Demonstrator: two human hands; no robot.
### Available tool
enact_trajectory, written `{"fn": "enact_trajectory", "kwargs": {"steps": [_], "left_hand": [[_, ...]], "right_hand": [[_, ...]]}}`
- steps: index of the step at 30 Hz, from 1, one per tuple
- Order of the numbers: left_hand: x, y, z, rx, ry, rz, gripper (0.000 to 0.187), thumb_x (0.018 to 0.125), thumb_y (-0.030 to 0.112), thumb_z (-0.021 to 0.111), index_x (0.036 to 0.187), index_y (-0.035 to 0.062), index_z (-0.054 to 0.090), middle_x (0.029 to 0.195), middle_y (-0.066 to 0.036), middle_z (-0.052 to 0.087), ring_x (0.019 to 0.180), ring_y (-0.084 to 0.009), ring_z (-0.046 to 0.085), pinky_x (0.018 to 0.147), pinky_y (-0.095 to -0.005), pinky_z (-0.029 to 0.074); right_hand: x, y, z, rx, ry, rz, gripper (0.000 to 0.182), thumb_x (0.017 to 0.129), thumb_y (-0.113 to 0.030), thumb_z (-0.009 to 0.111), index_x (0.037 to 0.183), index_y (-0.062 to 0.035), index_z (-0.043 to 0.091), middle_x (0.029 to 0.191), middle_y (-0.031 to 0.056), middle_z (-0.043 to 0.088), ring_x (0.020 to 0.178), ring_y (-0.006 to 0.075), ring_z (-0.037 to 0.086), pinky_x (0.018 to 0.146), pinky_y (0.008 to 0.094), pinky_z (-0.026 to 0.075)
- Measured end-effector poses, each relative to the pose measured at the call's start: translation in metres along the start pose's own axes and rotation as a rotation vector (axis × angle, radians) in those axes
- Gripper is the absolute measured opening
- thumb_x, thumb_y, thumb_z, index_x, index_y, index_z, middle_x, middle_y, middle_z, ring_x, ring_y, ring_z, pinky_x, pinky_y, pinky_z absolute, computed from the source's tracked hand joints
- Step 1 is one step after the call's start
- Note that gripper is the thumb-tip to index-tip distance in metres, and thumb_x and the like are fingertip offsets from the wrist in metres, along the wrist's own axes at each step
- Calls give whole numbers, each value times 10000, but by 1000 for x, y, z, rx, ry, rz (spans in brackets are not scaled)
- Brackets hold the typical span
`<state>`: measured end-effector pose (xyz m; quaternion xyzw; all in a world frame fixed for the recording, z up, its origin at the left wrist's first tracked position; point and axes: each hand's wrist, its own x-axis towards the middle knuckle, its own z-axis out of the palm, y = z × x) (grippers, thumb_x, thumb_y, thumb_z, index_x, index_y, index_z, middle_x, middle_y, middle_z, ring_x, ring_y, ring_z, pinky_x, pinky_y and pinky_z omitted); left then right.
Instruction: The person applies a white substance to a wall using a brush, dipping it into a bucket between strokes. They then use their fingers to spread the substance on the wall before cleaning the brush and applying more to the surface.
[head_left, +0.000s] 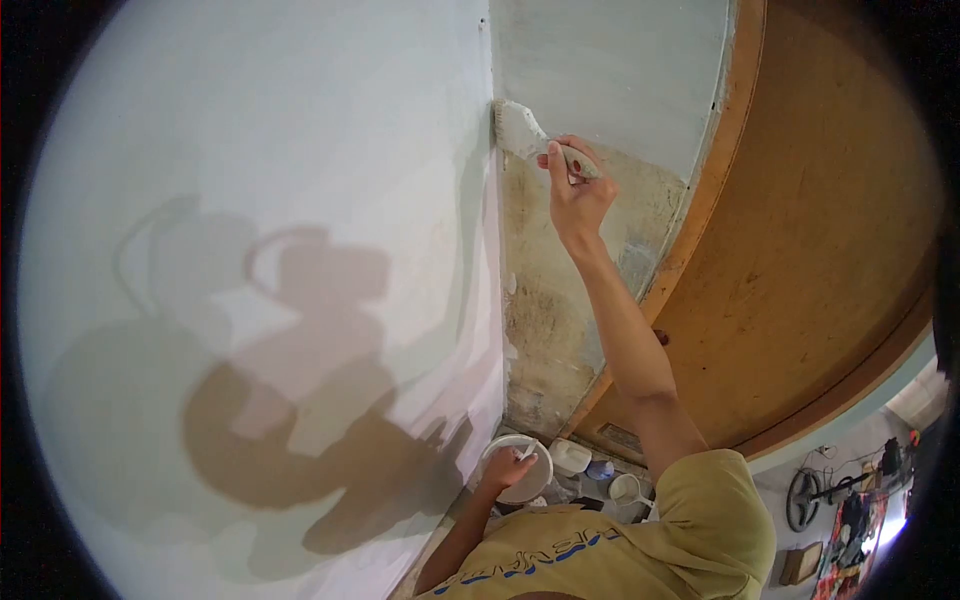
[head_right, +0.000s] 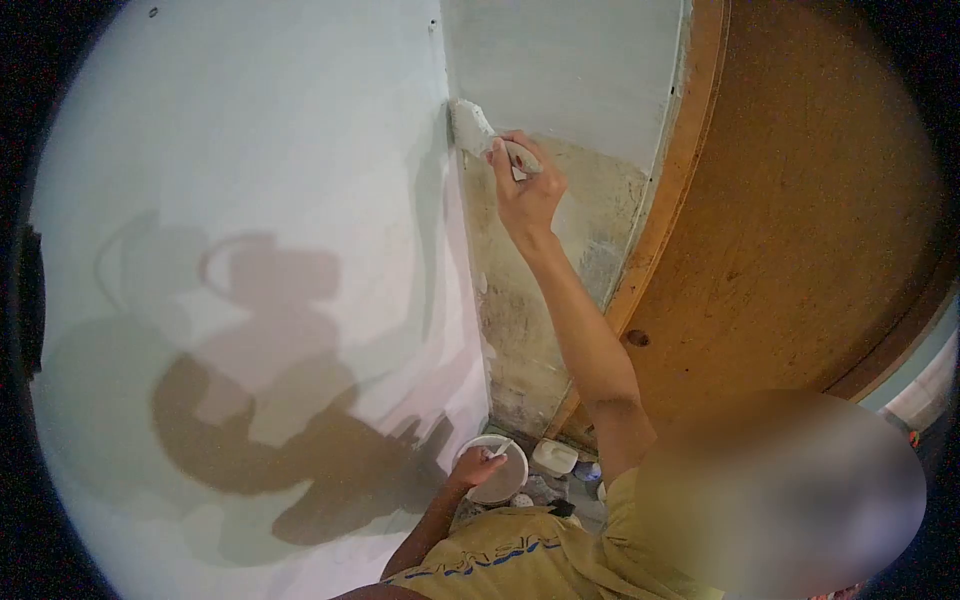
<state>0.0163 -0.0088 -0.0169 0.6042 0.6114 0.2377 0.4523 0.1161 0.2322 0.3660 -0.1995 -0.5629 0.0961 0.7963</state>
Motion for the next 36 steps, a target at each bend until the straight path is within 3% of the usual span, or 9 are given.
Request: {"fn": "enact_trajectory", "kwargs": {"steps": [4,6,13,19,21,28,30,34,36], "left_hand": [[-2,1,-2,-59,26,7,563,796,473,672,508,35,465,467,-46,418,448,-184,433,472,-408,325],[0,4,-7,-13,-64,-35,525,788,487,655,587,6,589,576,-135,605,576,-269,630,557,-425,452],[11,-5,8,42,-49,-9,509,784,493,659,686,-5,615,631,-145,624,591,-272,628,565,-411,461],[14,18,11,44,-202,-35,529,779,494,664,703,-27,611,628,-153,613,574,-270,611,534,-401,441],[23,17,16,74,-398,-25,536,778,497,667,731,-35,622,622,-155,605,587,-264,615,548,-394,449],[31,12,40,204,-321,42,496,769,472,690,753,-20,639,687,-193,634,655,-323,632,605,-420,474],[33,1,44,88,-268,163,412,745,395,716,760,-9,635,747,-212,643,708,-357,638,624,-442,478],[34,13,40,109,-291,145,308,730,292,707,769,-3,627,771,-230,635,749,-379,636,664,-459,486],[33,7,49,193,-50,304,247,729,227,670,783,-8,618,792,-241,631,795,-400,622,705,-474,484]], "right_hand": [[-1,5,-12,-71,2,-10,120,880,-46,642,943,54,658,818,72,671,721,118,671,589,213,502],[-2,-3,-23,19,19,46,128,877,-49,651,950,56,654,831,68,674,738,130,681,598,210,502],[2,-40,-98,-165,47,40,144,878,-34,647,966,78,640,880,100,672,748,168,691,627,224,529],[5,-72,-173,-208,148,-96,123,872,26,623,972,95,641,905,136,667,766,179,682,648,256,557],[4,-93,-190,-261,212,-172,121,888,23,597,968,102,641,909,155,666,753,185,675,648,267,564],[-29,-146,-247,-419,229,-210,123,895,-12,598,931,93,652,885,160,665,719,203,670,633,283,570],[-53,-150,-265,-452,127,-132,103,875,1,613,928,78,658,858,148,660,704,199,666,623,291,563],[-119,-150,-292,-496,-47,99,97,862,13,616,920,74,662,846,139,659,707,194,664,626,291,554],[-151,-150,-294,-530,-138,439,90,853,7,622,888,75,671,853,142,664,733,196,669,640,271,541]]}}
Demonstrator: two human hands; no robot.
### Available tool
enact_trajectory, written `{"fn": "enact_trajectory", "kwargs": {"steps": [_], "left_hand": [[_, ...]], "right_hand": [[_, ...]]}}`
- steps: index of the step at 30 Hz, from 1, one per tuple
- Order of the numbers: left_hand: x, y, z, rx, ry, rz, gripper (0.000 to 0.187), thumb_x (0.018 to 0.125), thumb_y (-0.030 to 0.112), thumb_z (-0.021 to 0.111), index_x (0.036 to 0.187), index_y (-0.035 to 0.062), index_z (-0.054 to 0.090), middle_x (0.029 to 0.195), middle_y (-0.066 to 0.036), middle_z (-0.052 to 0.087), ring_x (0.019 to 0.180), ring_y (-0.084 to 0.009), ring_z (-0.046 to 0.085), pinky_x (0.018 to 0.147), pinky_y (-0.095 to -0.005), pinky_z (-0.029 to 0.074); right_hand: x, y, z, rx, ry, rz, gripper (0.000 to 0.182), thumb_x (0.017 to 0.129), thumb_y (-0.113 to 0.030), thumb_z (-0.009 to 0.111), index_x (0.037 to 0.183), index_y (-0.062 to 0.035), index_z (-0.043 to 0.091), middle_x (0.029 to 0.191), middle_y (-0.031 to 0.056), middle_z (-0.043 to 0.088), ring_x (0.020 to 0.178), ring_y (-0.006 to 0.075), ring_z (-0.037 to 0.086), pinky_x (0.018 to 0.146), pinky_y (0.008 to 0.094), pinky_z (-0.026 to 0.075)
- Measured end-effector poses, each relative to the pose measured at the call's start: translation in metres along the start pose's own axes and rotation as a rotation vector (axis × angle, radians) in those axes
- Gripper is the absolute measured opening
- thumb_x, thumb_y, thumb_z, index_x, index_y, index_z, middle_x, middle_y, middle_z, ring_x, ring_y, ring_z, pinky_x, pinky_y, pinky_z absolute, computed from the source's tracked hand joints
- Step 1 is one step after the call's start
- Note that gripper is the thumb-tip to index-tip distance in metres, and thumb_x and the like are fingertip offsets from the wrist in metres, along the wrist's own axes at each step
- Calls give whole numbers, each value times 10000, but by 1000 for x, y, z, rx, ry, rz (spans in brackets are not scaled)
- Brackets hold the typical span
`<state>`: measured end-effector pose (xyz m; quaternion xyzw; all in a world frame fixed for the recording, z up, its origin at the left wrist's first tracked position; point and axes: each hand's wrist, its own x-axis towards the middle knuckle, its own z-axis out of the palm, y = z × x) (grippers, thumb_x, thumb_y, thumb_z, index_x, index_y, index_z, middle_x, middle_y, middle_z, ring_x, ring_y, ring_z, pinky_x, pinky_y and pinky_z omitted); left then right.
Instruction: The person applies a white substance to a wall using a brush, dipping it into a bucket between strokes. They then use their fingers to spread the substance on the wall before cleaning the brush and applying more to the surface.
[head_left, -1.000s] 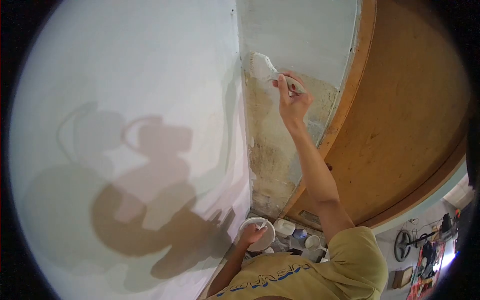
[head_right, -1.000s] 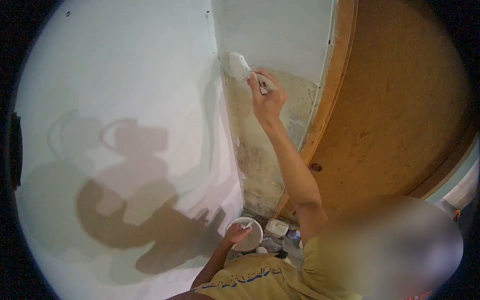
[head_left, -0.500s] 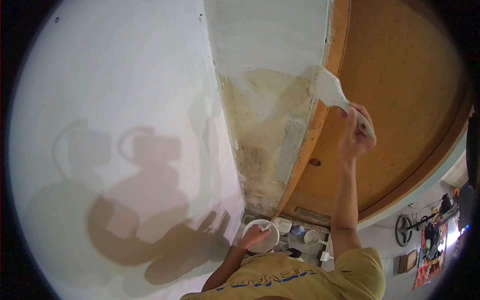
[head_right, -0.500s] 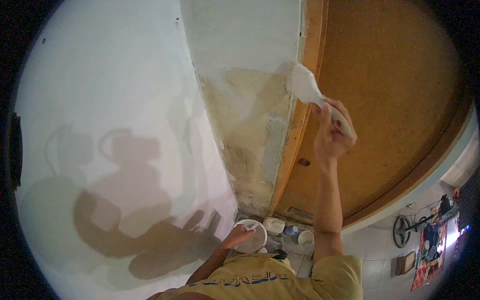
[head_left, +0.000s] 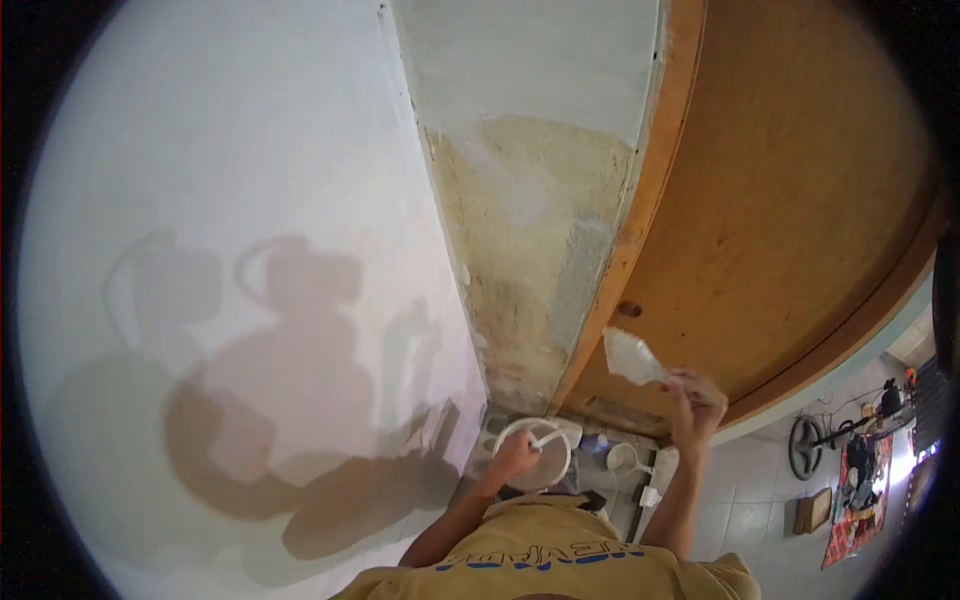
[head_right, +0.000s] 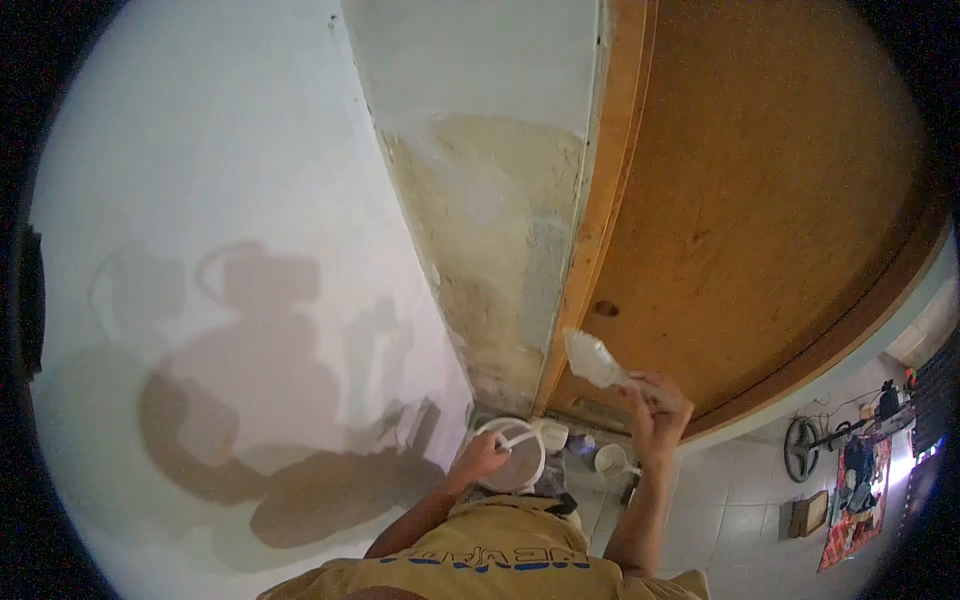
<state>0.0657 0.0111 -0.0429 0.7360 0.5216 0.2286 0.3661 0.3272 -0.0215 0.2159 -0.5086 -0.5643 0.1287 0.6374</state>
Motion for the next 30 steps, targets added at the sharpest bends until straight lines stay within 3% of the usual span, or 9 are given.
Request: {"fn": "enact_trajectory", "kwargs": {"steps": [3,8,14,16,20,22,24,28,30], "left_hand": [[4,38,-28,71,-67,-75,252,767,211,652,871,-12,596,819,-240,633,804,-410,615,705,-483,479],[8,64,-61,122,-66,-81,242,782,192,650,899,-13,597,816,-233,632,792,-413,614,689,-476,478],[11,66,-81,92,77,-36,206,761,157,651,839,-26,598,762,-242,616,751,-413,608,674,-471,473],[10,59,-76,76,105,-77,204,757,153,652,833,-28,596,756,-243,616,743,-412,608,670,-469,471],[-1,53,-75,28,100,-78,208,748,159,624,830,-28,582,801,-239,615,785,-429,598,700,-491,468],[-3,59,-82,-14,116,-51,215,749,169,626,828,-26,579,798,-230,614,775,-427,596,692,-489,466],[-6,69,-90,-148,39,-370,232,742,182,644,828,-26,585,798,-226,618,770,-411,604,689,-472,472],[-24,33,-68,-63,166,-241,258,725,199,665,840,-25,608,797,-229,628,772,-396,620,692,-450,483],[-32,31,-64,-77,202,-242,271,719,213,674,842,-23,620,800,-229,635,775,-397,624,698,-442,489]], "right_hand": [[-39,15,10,89,-55,308,91,834,-8,652,880,64,683,881,142,677,765,182,658,676,261,522],[-69,25,3,-160,-245,373,146,805,-51,696,909,51,688,854,114,698,780,166,631,723,274,495],[-40,29,11,-5,-95,241,122,836,-30,661,891,78,672,872,139,685,730,172,658,667,286,525],[-10,16,29,205,147,162,126,866,-37,631,872,86,659,873,146,670,694,191,664,612,292,538],[69,-26,71,279,246,-141,117,891,-24,593,881,77,650,849,139,657,674,195,661,590,288,550],[108,-50,103,309,300,-230,160,896,-68,588,914,84,635,718,119,664,591,153,627,603,274,508],[147,-56,126,343,282,-387,154,894,-58,594,920,90,632,705,142,671,597,166,650,627,265,506],[187,-76,159,389,296,-360,152,891,-49,601,919,98,625,710,149,673,614,188,674,627,270,513],[195,-76,167,493,298,-340,138,883,-41,630,875,97,635,757,92,644,630,177,671,547,244,532]]}}
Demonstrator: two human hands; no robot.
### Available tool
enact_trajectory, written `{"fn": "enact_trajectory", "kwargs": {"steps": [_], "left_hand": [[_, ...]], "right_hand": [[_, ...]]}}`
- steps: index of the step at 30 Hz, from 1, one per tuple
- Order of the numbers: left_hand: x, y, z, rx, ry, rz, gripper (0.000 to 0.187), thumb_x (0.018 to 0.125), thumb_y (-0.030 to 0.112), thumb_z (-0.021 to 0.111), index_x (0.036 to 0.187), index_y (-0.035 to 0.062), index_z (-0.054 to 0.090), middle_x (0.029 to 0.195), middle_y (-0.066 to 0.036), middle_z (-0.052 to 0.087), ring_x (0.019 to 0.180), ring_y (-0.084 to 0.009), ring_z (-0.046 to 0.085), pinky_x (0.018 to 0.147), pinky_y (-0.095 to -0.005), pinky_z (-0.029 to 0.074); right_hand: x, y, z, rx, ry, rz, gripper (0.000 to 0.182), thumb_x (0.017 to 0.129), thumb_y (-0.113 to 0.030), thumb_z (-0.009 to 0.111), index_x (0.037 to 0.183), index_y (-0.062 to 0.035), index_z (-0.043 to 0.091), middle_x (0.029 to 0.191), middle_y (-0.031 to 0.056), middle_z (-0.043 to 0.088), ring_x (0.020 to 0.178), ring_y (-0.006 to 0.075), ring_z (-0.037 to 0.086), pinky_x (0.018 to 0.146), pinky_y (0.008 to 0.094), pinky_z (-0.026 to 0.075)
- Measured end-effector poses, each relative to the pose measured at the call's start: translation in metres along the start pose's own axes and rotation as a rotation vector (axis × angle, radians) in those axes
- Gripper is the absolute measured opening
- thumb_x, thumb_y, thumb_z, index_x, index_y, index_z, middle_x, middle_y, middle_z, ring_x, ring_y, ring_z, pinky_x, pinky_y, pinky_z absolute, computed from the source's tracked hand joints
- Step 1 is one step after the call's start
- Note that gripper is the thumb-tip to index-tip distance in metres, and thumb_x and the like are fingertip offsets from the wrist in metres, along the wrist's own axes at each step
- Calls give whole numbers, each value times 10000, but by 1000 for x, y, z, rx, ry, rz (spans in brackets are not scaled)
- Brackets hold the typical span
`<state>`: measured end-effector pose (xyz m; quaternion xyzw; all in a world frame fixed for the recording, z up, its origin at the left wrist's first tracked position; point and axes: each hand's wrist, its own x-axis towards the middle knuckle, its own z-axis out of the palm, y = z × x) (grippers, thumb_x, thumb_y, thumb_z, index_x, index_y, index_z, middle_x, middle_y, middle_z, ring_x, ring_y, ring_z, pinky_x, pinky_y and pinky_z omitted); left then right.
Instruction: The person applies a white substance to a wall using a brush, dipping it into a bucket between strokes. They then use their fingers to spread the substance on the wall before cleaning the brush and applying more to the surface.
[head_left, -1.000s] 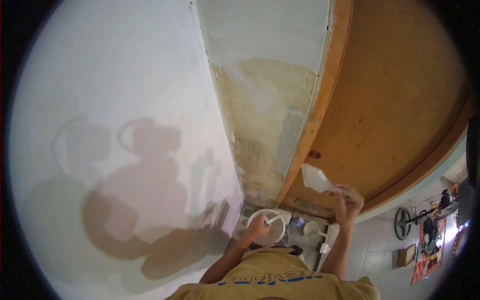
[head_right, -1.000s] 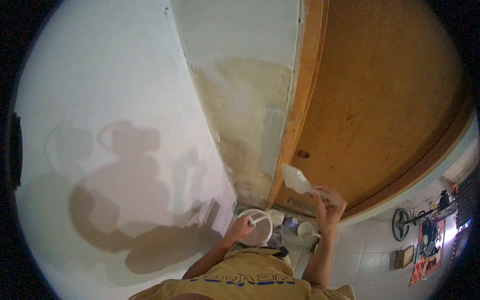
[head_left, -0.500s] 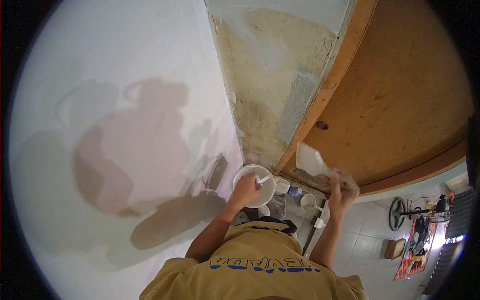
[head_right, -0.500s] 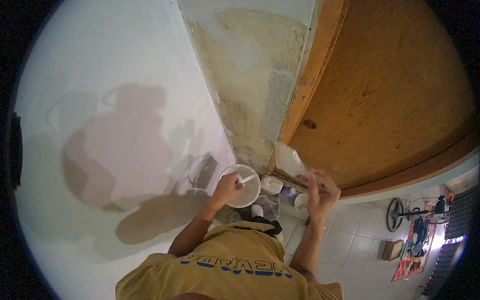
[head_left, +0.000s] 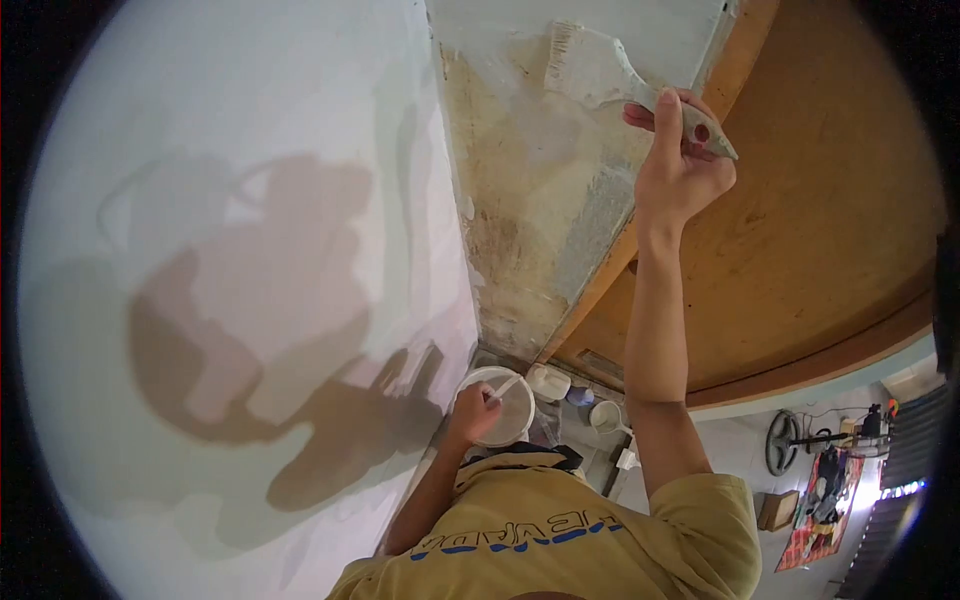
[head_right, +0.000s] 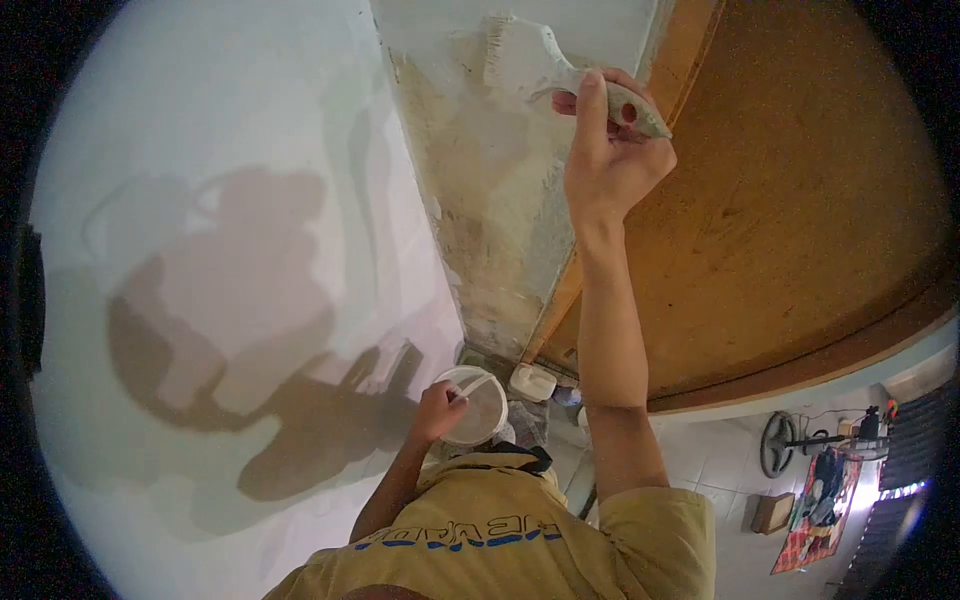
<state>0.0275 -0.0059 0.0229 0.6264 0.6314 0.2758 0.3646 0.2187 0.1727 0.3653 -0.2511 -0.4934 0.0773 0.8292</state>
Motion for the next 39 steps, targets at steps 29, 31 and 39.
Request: {"fn": "enact_trajectory", "kwargs": {"steps": [29,31,39], "left_hand": [[9,-38,6,-3,173,-60,215,731,205,681,803,18,602,779,-198,628,775,-398,611,700,-477,478],[9,-41,8,-13,140,-57,214,730,208,680,802,21,605,784,-201,630,785,-398,613,707,-477,481],[12,-29,0,31,42,-126,225,724,212,678,795,7,618,794,-209,641,793,-397,624,702,-475,487]], "right_hand": [[-42,43,93,-104,-174,-370,133,806,-3,703,927,-13,650,811,97,657,659,156,630,578,250,505],[-43,51,95,-117,-165,-463,147,801,-2,706,935,-16,648,821,100,659,669,168,635,583,257,506],[-24,13,14,-249,-82,-159,118,844,-17,676,943,41,646,872,106,676,729,144,664,626,262,558]]}}
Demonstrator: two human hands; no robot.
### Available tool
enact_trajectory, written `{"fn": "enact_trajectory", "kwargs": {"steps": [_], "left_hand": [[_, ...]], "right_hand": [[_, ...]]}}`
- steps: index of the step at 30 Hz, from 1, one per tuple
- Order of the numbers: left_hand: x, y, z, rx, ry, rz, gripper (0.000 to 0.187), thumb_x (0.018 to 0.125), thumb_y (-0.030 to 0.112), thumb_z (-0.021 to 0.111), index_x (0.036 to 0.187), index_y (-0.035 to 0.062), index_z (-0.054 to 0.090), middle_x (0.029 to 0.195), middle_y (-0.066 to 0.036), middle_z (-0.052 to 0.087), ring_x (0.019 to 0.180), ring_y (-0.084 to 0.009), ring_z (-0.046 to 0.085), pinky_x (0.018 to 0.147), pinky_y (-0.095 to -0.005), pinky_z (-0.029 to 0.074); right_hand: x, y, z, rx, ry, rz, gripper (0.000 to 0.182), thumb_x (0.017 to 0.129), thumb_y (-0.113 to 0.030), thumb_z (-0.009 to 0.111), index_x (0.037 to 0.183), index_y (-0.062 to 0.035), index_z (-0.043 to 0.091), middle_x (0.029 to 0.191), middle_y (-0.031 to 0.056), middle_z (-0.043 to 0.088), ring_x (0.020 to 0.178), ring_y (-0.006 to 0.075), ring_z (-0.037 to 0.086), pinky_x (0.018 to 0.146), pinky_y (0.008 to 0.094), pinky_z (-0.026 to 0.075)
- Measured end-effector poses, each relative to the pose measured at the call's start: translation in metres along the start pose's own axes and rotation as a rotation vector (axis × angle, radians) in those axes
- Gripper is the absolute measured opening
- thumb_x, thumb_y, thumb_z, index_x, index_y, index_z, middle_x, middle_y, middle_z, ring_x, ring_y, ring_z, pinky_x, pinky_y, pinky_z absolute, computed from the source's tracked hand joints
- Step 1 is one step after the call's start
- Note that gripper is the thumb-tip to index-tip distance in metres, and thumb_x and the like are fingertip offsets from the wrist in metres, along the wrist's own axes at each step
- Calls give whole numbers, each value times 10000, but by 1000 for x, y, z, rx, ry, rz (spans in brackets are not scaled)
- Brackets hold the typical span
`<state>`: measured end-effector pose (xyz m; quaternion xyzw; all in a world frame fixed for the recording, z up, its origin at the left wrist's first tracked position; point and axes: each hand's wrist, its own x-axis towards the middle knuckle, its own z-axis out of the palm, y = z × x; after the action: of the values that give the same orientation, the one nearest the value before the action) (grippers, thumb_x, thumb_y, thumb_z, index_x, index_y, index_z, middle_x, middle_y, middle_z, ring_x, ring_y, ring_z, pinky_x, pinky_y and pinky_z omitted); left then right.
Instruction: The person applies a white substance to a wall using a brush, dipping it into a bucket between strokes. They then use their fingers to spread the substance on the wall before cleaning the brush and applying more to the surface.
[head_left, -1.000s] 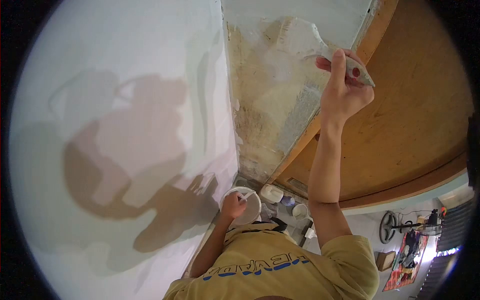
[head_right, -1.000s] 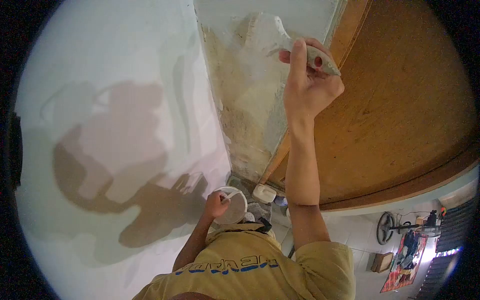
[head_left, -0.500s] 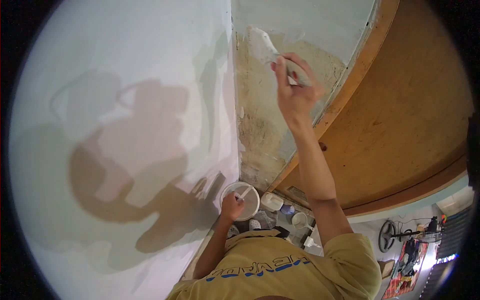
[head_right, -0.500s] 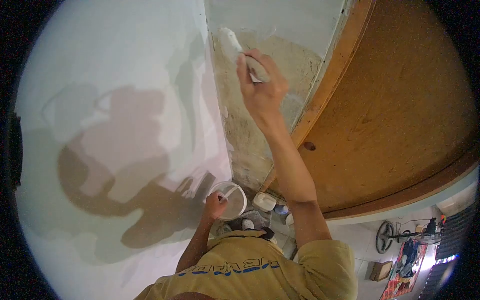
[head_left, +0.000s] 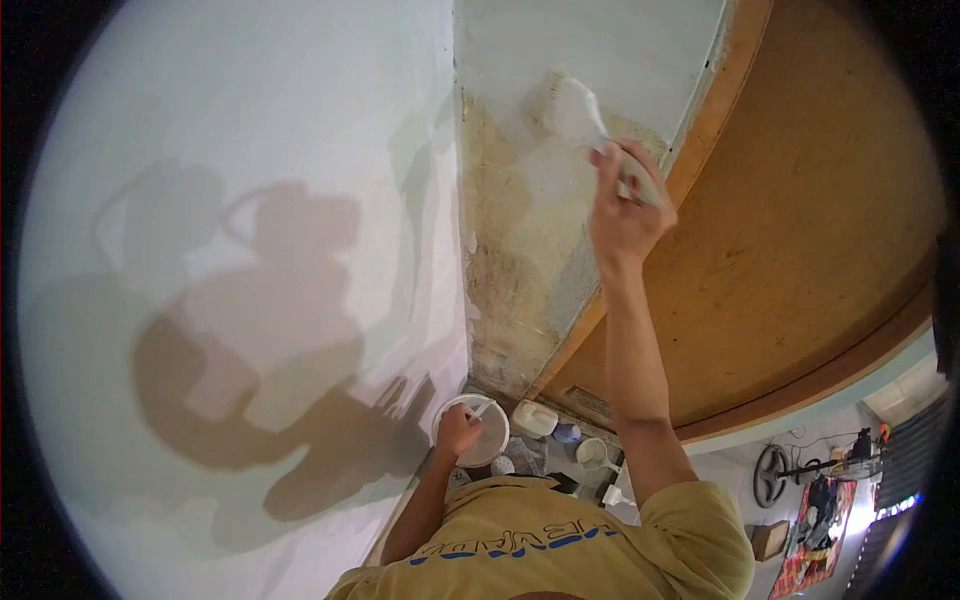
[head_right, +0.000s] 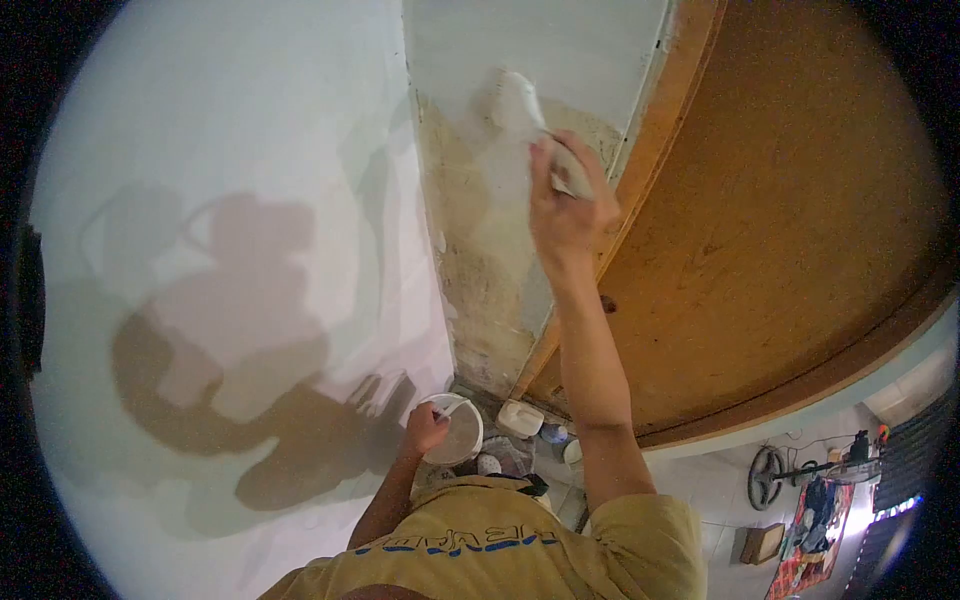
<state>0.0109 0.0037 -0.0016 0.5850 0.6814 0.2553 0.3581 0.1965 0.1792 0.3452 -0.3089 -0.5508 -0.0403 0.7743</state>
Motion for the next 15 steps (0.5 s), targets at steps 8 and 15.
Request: {"fn": "enact_trajectory", "kwargs": {"steps": [8,15], "left_hand": [[9,-1,14,12,-84,44,225,726,195,643,822,-8,631,768,-220,642,778,-407,627,703,-474,487],[10,-13,25,29,-42,149,244,731,196,658,859,-11,637,801,-224,654,790,-393,638,716,-451,495]], "right_hand": [[14,-32,-91,-90,228,-99,149,895,-2,588,909,146,592,857,174,658,668,210,675,619,283,587],[50,-44,-51,74,311,-358,152,897,-4,579,870,144,593,836,181,656,655,239,673,602,312,585]]}}
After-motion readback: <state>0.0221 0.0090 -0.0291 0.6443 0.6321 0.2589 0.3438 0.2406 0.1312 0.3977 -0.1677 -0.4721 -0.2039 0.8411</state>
